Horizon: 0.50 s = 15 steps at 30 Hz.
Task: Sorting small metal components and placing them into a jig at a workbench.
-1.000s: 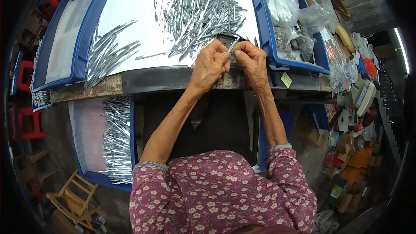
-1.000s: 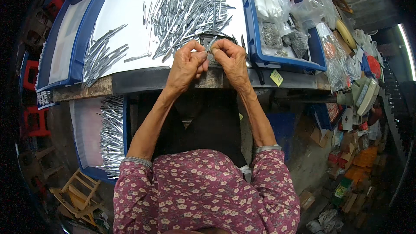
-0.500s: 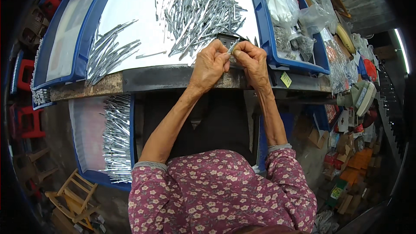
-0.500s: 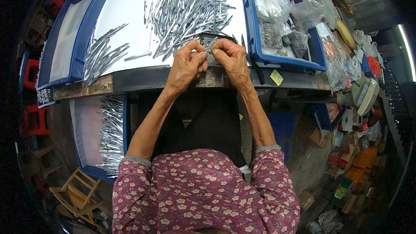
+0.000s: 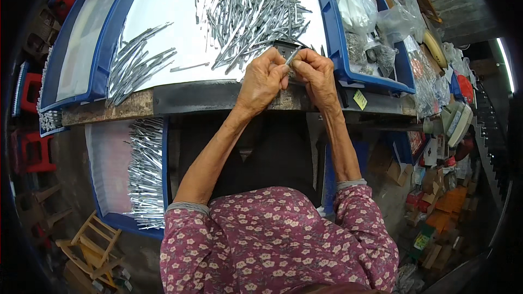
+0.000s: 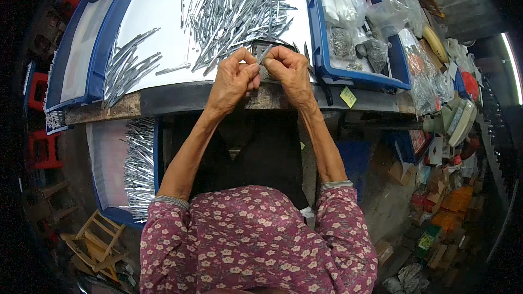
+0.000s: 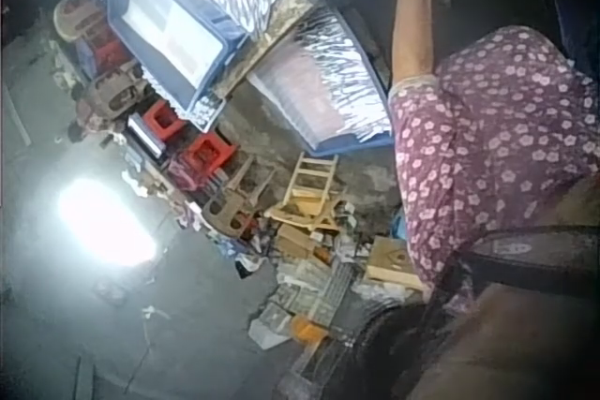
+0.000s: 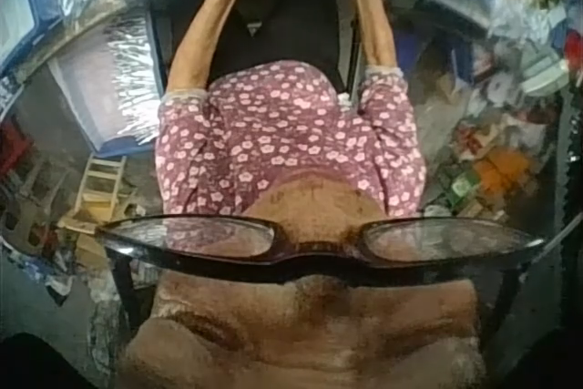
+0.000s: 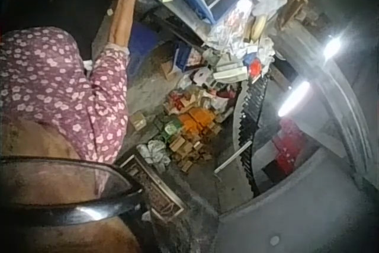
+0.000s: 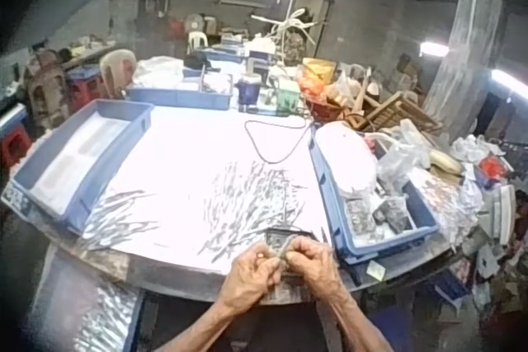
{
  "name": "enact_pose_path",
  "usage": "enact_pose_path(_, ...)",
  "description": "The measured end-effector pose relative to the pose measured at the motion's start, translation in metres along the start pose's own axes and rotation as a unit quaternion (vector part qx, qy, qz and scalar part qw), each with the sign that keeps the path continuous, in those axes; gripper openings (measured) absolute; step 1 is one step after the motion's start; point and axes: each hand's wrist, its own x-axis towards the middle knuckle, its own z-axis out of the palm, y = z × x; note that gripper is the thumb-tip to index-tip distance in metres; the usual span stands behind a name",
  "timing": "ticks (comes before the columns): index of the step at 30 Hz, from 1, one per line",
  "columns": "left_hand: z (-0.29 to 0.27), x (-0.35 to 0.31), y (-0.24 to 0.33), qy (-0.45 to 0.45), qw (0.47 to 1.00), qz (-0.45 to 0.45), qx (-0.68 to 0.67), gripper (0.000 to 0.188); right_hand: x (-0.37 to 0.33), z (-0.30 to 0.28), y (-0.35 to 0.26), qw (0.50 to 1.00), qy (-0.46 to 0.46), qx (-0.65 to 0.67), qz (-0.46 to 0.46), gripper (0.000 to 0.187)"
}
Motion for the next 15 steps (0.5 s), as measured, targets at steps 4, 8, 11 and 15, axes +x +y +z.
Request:
enact_pose_path(4,0.003,0.000,-0.002,0.023,0.999,0.010,0.040,0.007,0.002,-0.001,0.004,1.000,-0.008,0.018,0.009,0.007)
enact_pose_path(8,0.004,0.005,-0.009,0.080,0.967,0.119,0.212,0.009,0.002,0.003,0.004,0.999,0.012,0.004,0.037,0.009)
enact_pose_path(11,0.007,0.002,-0.005,0.088,0.954,0.142,0.248,0.008,-0.002,0.004,0.002,0.995,0.016,0.068,0.075,0.010)
enact_pose_path(15,0.007,0.002,-0.005,0.083,0.947,0.158,0.267,0.007,-0.003,0.002,-0.002,0.990,0.020,0.088,0.105,0.009)
